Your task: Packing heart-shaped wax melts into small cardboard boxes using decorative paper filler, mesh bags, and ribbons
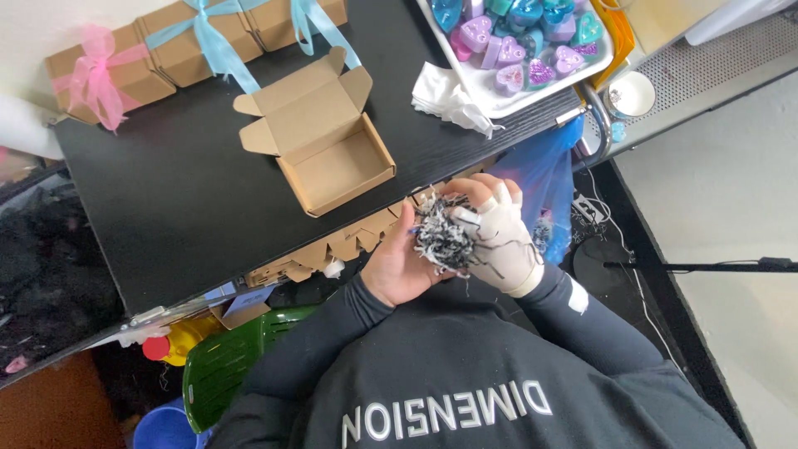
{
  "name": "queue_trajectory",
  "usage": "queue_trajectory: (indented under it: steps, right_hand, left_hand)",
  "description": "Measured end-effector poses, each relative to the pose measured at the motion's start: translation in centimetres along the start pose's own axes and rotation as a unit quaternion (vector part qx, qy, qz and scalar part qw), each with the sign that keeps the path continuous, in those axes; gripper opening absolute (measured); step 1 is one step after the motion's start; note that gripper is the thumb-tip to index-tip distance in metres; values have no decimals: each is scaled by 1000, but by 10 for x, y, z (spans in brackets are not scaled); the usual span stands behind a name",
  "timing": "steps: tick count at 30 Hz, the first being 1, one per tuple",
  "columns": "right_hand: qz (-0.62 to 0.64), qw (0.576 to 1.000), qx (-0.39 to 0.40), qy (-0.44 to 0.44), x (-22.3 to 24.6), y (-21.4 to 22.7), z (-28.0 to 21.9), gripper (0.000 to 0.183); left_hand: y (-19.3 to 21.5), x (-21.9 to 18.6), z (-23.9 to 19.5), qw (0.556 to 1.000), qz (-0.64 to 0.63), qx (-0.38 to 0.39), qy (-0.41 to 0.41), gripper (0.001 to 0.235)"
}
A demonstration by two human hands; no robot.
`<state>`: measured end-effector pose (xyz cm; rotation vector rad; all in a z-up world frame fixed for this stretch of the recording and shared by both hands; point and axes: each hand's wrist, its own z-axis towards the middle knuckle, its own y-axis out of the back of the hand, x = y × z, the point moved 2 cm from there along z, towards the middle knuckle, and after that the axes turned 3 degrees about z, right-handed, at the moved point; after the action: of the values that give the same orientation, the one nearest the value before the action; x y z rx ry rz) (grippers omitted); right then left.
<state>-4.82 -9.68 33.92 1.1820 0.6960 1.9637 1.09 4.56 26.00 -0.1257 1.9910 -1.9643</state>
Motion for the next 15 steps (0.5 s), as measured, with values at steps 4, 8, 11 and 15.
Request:
queue_trajectory:
  steps: [4, 8, 11, 15]
  right_hand:
    - [107, 984, -13, -143, 3, -49, -12, 44]
    - [22, 999, 12, -24, 43, -34, 28, 60]
    - [-17, 996, 39, 75, 59, -41, 44, 68]
    - [163, 981, 41, 100, 61, -62, 55, 75]
  left_hand:
    - [-16, -16, -30, 992, 112, -13, -57, 61]
    - [-3, -29, -54, 964, 211, -107, -121, 60]
    - [-7, -47, -72, 958, 203, -143, -146, 59]
    - [-15, -77, -89, 958, 124, -212, -147, 53]
